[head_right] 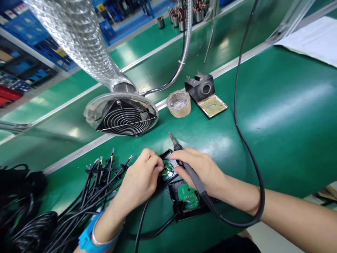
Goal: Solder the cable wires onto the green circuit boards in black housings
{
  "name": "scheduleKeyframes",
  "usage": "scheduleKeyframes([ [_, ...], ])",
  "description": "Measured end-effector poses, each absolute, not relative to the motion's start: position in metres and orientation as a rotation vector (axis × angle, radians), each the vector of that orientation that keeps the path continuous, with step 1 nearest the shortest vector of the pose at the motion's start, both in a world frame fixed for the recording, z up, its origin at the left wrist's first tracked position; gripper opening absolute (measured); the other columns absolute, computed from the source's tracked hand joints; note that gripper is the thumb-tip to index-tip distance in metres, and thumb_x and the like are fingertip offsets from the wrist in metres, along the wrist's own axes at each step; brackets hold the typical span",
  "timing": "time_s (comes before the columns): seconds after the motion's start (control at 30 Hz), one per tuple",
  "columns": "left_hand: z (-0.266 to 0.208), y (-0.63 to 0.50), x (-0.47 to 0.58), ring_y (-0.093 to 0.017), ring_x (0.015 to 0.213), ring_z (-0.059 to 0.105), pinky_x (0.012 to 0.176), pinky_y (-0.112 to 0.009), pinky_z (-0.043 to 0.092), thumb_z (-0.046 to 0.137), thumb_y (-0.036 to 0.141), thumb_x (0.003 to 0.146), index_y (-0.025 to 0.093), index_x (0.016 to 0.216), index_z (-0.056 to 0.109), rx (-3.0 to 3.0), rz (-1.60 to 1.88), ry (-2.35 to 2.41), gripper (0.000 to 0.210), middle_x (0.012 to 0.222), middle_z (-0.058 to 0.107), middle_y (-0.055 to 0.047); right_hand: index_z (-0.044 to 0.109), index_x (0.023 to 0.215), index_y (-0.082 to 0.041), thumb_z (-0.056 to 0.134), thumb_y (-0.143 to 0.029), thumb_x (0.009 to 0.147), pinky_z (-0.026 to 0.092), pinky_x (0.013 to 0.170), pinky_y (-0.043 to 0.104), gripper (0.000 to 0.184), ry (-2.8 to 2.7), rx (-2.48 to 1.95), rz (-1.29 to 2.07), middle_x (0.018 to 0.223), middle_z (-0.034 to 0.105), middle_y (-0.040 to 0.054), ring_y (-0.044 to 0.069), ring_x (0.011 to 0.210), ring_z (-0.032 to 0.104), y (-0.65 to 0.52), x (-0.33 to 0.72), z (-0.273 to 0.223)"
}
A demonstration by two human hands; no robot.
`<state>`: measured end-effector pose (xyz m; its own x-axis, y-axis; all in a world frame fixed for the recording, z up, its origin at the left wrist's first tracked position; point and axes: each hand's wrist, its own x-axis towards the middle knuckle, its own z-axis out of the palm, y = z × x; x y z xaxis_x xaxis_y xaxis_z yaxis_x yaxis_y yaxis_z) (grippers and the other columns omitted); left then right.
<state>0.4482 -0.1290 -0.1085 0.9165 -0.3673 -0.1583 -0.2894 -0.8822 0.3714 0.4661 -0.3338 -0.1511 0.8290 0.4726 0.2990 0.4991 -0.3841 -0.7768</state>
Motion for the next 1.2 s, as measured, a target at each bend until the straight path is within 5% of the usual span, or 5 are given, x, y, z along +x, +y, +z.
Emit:
scheduleKeyframes([
  [0.2,-0.114,-0.131,0.451,-0.017,0.091,0.05,0.082,-0.033,0.044,0.057,0.023,0.085,0.023,0.092,0.062,2.649,-0.259,-0.54,0.009,0.097,0.053,-0.001,0.055,0.108,-0.022,0.055,-0.011,0.083,0.049,0.077,0.017,0.027,-0.715,-2.017,-0.017,0.095,0.061,0.0005,0.008,0.083,0.06,-0.335,0.464,-0.152],
  [0.4,-0.108,-0.131,0.453,-0.016,0.089,0.052,0.081,-0.031,0.045,0.054,0.013,0.083,0.02,0.083,0.065,2.549,-0.311,-0.51,0.013,0.093,0.055,-0.002,0.055,0.107,-0.022,0.055,-0.012,0.083,0.049,0.073,0.02,0.026,-0.689,-2.028,0.038,0.093,0.061,0.0011,0.009,0.08,0.06,-0.335,0.464,-0.153],
  [0.7,-0.115,-0.126,0.448,-0.015,0.087,0.054,0.081,-0.03,0.045,0.048,0.014,0.087,0.02,0.097,0.063,2.561,-0.136,-0.561,0.02,0.092,0.06,-0.003,0.056,0.114,-0.02,0.05,-0.011,0.089,0.051,0.083,0.019,0.028,-0.697,-1.957,-0.165,0.102,0.065,0.0019,0.008,0.089,0.063,-0.341,0.464,-0.14],
  [0.87,-0.118,-0.125,0.446,-0.015,0.08,0.052,0.073,-0.028,0.045,0.047,0.013,0.086,0.02,0.094,0.066,2.663,-0.13,-0.602,0.022,0.086,0.057,-0.003,0.056,0.124,-0.02,0.052,-0.018,0.088,0.052,0.064,0.023,0.036,-0.677,-1.939,-0.119,0.086,0.064,0.0039,0.012,0.072,0.06,-0.359,0.457,-0.123],
  [1.2,-0.116,-0.127,0.442,-0.017,0.071,0.047,0.055,-0.029,0.035,0.048,0.014,0.086,0.024,0.092,0.068,2.887,-0.05,-0.641,0.023,0.072,0.055,-0.001,0.065,0.101,-0.021,0.053,-0.017,0.084,0.047,0.054,0.023,0.021,-0.618,-1.868,0.059,0.072,0.058,0.0009,0.011,0.061,0.054,-0.362,0.455,-0.133],
])
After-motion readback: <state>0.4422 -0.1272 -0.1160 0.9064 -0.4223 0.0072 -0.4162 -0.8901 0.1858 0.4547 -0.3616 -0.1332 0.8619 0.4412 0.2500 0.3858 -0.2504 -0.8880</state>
